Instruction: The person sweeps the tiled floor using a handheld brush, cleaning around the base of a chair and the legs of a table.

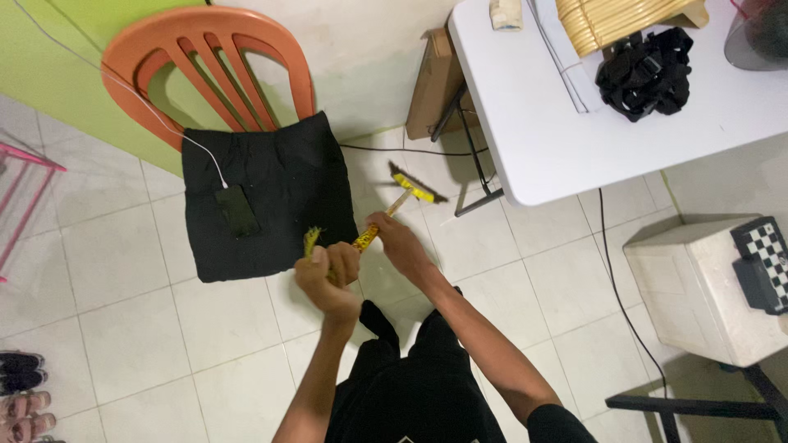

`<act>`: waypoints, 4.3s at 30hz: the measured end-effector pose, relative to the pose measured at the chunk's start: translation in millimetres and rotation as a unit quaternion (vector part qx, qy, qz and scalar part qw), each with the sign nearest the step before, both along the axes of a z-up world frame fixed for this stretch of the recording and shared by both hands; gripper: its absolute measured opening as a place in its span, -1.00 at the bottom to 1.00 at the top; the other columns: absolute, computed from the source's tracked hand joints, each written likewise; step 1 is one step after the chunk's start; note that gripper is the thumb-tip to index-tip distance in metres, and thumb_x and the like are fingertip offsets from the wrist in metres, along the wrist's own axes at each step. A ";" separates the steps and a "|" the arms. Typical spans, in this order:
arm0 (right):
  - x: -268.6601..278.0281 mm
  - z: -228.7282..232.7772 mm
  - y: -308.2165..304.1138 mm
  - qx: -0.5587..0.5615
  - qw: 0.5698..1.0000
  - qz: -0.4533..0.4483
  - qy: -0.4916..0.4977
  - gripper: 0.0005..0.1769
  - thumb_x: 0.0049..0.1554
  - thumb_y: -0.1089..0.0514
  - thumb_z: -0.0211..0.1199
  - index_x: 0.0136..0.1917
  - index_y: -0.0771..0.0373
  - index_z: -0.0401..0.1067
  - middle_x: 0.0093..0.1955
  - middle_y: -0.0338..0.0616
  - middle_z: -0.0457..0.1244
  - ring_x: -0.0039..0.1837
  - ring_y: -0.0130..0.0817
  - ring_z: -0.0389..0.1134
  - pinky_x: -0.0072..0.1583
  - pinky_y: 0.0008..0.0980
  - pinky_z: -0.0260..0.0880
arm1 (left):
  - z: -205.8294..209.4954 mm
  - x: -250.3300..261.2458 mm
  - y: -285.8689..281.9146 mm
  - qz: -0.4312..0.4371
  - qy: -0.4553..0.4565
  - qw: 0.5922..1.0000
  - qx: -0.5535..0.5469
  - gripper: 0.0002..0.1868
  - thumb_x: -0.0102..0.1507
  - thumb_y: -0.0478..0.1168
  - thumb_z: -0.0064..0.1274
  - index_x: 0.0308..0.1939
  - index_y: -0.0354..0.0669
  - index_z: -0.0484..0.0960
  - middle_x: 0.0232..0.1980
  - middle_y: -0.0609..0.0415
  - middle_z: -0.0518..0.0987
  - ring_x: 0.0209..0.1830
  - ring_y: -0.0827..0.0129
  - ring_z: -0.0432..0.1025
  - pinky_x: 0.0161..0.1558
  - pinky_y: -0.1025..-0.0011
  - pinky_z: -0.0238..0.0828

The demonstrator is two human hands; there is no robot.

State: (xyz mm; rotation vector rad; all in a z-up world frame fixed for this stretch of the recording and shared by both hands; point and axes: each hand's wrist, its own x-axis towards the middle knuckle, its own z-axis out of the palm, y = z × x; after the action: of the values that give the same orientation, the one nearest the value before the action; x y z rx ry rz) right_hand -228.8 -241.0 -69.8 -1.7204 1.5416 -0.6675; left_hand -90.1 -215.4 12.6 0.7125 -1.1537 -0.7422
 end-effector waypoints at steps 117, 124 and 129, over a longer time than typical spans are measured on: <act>-194.1 22.4 48.8 0.087 0.940 0.327 -0.035 -0.64 0.09 0.23 0.29 0.17 0.31 0.44 0.04 0.04 0.39 0.04 0.01 0.43 0.11 -0.13 0.41 | 106.0 -221.7 103.6 0.090 0.055 0.979 0.172 -0.40 0.44 -0.19 -0.37 -0.76 -0.14 0.08 -0.75 0.17 0.09 -0.76 0.48 0.01 -0.59 0.42 -0.08; -194.4 52.6 37.9 0.035 0.934 0.355 -0.022 -0.75 0.12 0.24 0.31 0.08 0.32 0.48 0.07 -0.01 0.39 0.07 -0.14 0.47 0.17 -0.24 0.47 | 123.5 -226.3 122.2 0.141 0.052 0.981 0.126 -0.39 0.45 -0.19 -0.39 -0.75 -0.16 0.12 -0.73 0.17 0.12 -0.73 0.47 0.06 -0.56 0.42 -0.04; -197.1 30.3 23.4 -0.064 0.938 0.340 -0.024 -0.71 0.00 0.38 0.37 0.04 0.38 0.48 0.04 0.07 0.39 0.10 -0.04 0.43 0.13 -0.16 0.40 | 92.2 -229.7 124.2 0.125 0.077 0.983 0.111 -0.39 0.46 -0.18 -0.35 -0.74 -0.13 0.03 -0.73 0.18 0.09 -0.73 0.49 -0.01 -0.55 0.43 -0.11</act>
State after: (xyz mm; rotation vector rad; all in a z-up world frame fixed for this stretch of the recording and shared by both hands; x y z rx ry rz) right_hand -425.9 -217.5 -39.5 -2.1438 0.7830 -0.4429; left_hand -319.8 -91.3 104.8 0.9515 -0.8299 -0.7052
